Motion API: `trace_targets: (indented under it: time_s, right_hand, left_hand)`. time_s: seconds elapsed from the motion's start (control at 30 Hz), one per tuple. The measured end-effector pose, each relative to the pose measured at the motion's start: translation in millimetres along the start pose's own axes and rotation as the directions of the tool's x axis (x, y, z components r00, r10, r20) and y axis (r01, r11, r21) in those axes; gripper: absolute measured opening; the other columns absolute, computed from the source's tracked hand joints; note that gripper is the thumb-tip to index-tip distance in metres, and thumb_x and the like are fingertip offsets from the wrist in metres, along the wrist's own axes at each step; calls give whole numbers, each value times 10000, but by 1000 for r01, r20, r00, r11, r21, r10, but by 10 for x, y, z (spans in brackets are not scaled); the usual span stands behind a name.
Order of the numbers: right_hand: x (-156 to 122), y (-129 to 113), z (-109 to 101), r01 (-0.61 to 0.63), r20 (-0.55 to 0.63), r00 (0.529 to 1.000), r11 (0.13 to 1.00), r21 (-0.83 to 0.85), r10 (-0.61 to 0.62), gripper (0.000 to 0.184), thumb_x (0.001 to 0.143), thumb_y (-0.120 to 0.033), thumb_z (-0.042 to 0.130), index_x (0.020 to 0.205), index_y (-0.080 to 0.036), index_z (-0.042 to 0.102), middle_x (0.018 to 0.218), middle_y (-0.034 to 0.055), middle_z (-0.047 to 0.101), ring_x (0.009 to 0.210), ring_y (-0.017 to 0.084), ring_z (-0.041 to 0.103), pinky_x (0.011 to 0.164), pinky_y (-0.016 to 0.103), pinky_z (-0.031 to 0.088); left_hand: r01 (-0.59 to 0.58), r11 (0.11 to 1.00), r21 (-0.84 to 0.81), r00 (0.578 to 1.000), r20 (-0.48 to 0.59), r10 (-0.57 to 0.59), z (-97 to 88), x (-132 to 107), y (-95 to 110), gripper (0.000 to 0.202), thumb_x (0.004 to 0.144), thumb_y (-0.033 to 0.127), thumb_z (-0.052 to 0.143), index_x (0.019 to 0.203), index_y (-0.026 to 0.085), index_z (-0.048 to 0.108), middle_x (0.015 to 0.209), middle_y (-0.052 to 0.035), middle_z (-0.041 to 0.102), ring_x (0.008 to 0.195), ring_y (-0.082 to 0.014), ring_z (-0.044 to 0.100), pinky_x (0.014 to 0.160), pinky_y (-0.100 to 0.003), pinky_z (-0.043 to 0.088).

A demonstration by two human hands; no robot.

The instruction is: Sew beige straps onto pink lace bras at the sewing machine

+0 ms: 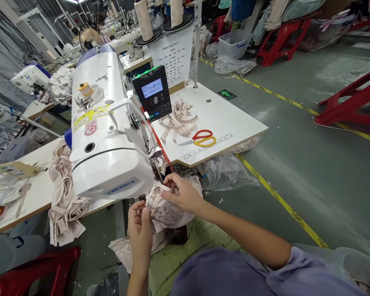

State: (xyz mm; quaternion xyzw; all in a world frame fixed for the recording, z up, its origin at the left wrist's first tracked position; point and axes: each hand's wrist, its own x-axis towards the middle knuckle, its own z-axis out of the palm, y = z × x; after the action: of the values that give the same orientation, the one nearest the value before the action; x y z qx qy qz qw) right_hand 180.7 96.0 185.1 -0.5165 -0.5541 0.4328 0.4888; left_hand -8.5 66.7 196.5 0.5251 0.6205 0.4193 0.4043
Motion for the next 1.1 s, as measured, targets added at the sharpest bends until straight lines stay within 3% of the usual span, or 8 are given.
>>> trace_targets:
  time_s: [0.23,0.4,0.53,0.63,0.77,0.9,1.0,1.1]
  right_hand:
    - [-188,-43,-132,-180,138,979,953,246,149,277,825,-419,660,946,-172,631,886,18,624,818,155,568,744,269,434]
    - [-449,-100,-289,-306,222,944,902,306,245,296,821,-445,682,896,-160,712,854,27,666,768,152,578,704,259,424]
    - [-596,-123,-288,-340,312,915,906,252,257,285,837,-447,674,867,-166,709,846,26,665,778,157,587,708,257,430]
    - [-720,-26,-245,-177,393,904,984,-20,170,308,886,-464,609,818,-171,672,799,19,619,757,159,555,684,259,401]
    - [-898,314,-241,98,541,835,943,-319,96,383,1001,-458,389,852,-183,611,805,30,596,746,165,549,675,272,382]
    - [-973,631,-327,256,657,746,863,-436,110,431,1026,-437,298,776,-197,555,758,34,590,712,174,555,658,282,390]
    - [-972,665,-421,236,650,752,875,-422,110,418,1018,-449,316,797,-209,578,779,39,594,760,191,578,706,296,431]
    - [-934,600,-517,84,623,766,936,-341,158,423,990,-489,372,793,-219,631,884,67,613,866,215,607,792,318,478]
  left_hand:
    - [32,998,-59,989,147,-23,15,-231,-2,336,914,530,544,1050,225,587,956,-42,630,863,-180,598,738,-253,468]
    - [107,982,-155,941,335,-50,43,-299,-56,361,903,535,557,1023,207,645,956,-66,668,923,-217,609,831,-308,471]
    - [408,851,-329,801,577,-161,152,-252,-7,547,876,652,505,1079,181,694,1149,-118,679,1151,-291,561,1019,-397,399]
    - [560,691,-458,726,672,-143,136,-247,144,495,865,609,567,1021,164,718,1078,-113,698,1077,-275,596,976,-381,429]
    - [566,483,-668,807,570,-157,-211,-205,382,231,902,331,638,812,125,690,631,6,565,664,-122,576,742,-268,480]
    - [488,301,-820,871,437,-223,-855,-68,490,153,936,208,583,838,104,638,549,71,430,547,-78,498,713,-283,499]
    - [267,277,-923,951,205,-233,-1351,80,443,176,985,148,459,872,126,592,584,64,469,574,-87,523,680,-279,499]
    - [40,302,-952,969,-37,-246,-1736,232,302,265,1021,157,356,841,148,550,578,67,456,520,-76,490,582,-228,456]
